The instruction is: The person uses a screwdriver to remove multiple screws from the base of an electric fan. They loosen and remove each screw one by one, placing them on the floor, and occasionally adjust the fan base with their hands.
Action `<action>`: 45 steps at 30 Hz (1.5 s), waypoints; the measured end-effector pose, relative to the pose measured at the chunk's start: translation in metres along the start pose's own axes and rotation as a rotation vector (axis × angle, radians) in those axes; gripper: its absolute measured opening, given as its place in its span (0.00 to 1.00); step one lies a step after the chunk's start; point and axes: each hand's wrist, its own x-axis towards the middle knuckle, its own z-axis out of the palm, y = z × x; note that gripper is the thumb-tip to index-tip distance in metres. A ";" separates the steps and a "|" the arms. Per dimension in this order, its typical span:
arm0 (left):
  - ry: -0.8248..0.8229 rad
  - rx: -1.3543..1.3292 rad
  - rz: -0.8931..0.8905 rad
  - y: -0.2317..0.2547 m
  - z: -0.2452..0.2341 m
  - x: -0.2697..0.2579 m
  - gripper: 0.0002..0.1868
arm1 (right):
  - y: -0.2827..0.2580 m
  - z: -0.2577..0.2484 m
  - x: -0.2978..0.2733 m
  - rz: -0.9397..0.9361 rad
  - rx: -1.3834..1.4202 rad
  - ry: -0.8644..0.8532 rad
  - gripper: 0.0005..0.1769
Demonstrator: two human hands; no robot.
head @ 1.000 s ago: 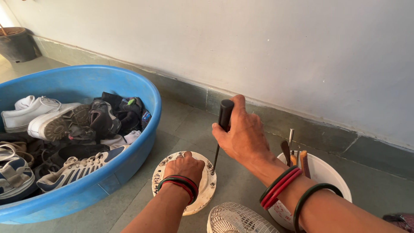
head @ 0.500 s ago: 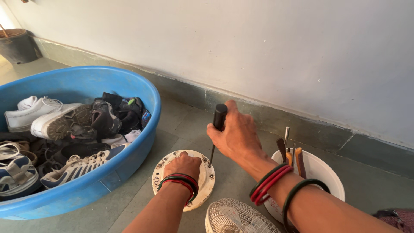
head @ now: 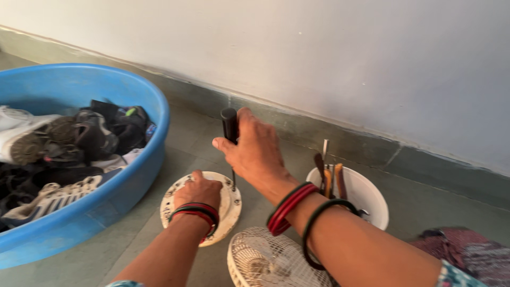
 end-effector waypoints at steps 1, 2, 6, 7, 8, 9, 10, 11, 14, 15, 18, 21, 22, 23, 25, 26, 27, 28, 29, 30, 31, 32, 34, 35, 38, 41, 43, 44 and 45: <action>0.009 -0.011 0.004 -0.001 0.000 0.000 0.14 | 0.000 0.000 -0.001 -0.016 0.009 0.011 0.29; 0.017 -0.023 0.008 -0.004 -0.001 -0.001 0.14 | 0.000 0.001 -0.001 -0.031 0.018 0.022 0.32; 0.075 -0.175 -0.079 -0.015 -0.006 0.005 0.16 | 0.005 -0.008 -0.004 -0.195 0.009 0.033 0.41; 0.069 -0.206 -0.127 -0.015 -0.006 0.006 0.15 | 0.005 -0.009 -0.002 -0.178 0.010 0.013 0.36; 0.062 -0.238 -0.175 -0.016 -0.007 0.006 0.14 | 0.005 -0.011 -0.001 -0.161 0.011 -0.007 0.31; 0.057 -0.267 -0.225 -0.018 -0.008 0.006 0.14 | 0.005 -0.012 0.001 -0.145 0.015 -0.027 0.26; 0.057 -0.270 -0.231 -0.018 -0.009 0.006 0.14 | 0.005 -0.013 0.003 -0.087 0.004 -0.066 0.23; 0.057 -0.271 -0.237 -0.017 -0.011 0.006 0.14 | 0.006 -0.016 0.007 -0.029 -0.005 -0.105 0.21; 0.048 -0.337 -0.274 -0.019 -0.016 0.006 0.13 | 0.010 -0.023 0.010 -0.063 -0.009 -0.028 0.18; 0.043 -0.369 -0.291 -0.019 -0.018 0.006 0.13 | 0.012 -0.025 0.011 -0.110 -0.005 0.027 0.18; 0.003 -0.362 -0.315 -0.018 -0.021 0.006 0.12 | 0.014 -0.030 0.015 0.024 -0.010 -0.030 0.17; 0.065 -0.340 -0.298 -0.020 -0.023 0.005 0.11 | 0.009 -0.033 0.014 -0.076 -0.020 0.059 0.18; 0.055 -0.337 -0.300 -0.020 -0.025 0.004 0.11 | 0.007 -0.035 0.016 -0.039 -0.030 0.024 0.18; 0.041 -0.335 -0.298 -0.019 -0.026 0.003 0.12 | 0.006 -0.036 0.015 0.002 -0.041 -0.011 0.17; 0.009 -0.335 -0.302 -0.017 -0.028 0.003 0.12 | 0.003 -0.038 0.015 0.028 -0.050 -0.039 0.17; -0.008 -0.337 -0.307 -0.016 -0.028 0.003 0.12 | 0.002 -0.037 0.015 0.014 -0.047 -0.033 0.17; -0.031 -0.337 -0.312 -0.016 -0.029 0.002 0.12 | 0.001 -0.037 0.015 0.005 -0.045 -0.029 0.17; -0.032 -0.333 -0.309 -0.016 -0.029 0.002 0.12 | 0.001 -0.037 0.015 -0.018 -0.050 -0.018 0.17; -0.036 -0.328 -0.306 -0.016 -0.030 0.002 0.12 | 0.001 -0.037 0.015 -0.039 -0.055 -0.008 0.16; -0.040 -0.323 -0.303 -0.016 -0.031 0.002 0.12 | 0.001 -0.037 0.014 -0.059 -0.061 0.001 0.16; -0.039 -0.324 -0.301 -0.017 -0.031 0.001 0.12 | 0.001 -0.037 0.014 -0.049 -0.078 -0.021 0.16; -0.037 -0.325 -0.299 -0.017 -0.032 0.001 0.12 | 0.002 -0.037 0.015 -0.040 -0.095 -0.044 0.16; -0.050 -0.311 -0.297 -0.017 -0.033 0.001 0.12 | 0.002 -0.037 0.014 -0.034 -0.119 -0.069 0.15; -0.062 -0.296 -0.294 -0.017 -0.034 0.001 0.12 | 0.001 -0.037 0.013 -0.037 -0.126 -0.071 0.15; -0.074 -0.287 -0.296 -0.016 -0.037 -0.001 0.11 | 0.001 -0.035 0.012 -0.029 -0.123 -0.094 0.15; -0.079 -0.275 -0.296 -0.015 -0.039 -0.002 0.12 | 0.002 -0.033 0.009 -0.083 -0.134 -0.080 0.15; -0.088 -0.262 -0.293 -0.016 -0.040 -0.002 0.12 | 0.003 -0.031 0.008 -0.120 -0.137 -0.071 0.15; -0.095 -0.256 -0.290 -0.015 -0.041 -0.002 0.12 | 0.004 -0.030 0.007 -0.126 -0.132 -0.074 0.15; -0.103 -0.250 -0.286 -0.015 -0.041 -0.002 0.12 | 0.005 -0.030 0.007 -0.131 -0.128 -0.077 0.15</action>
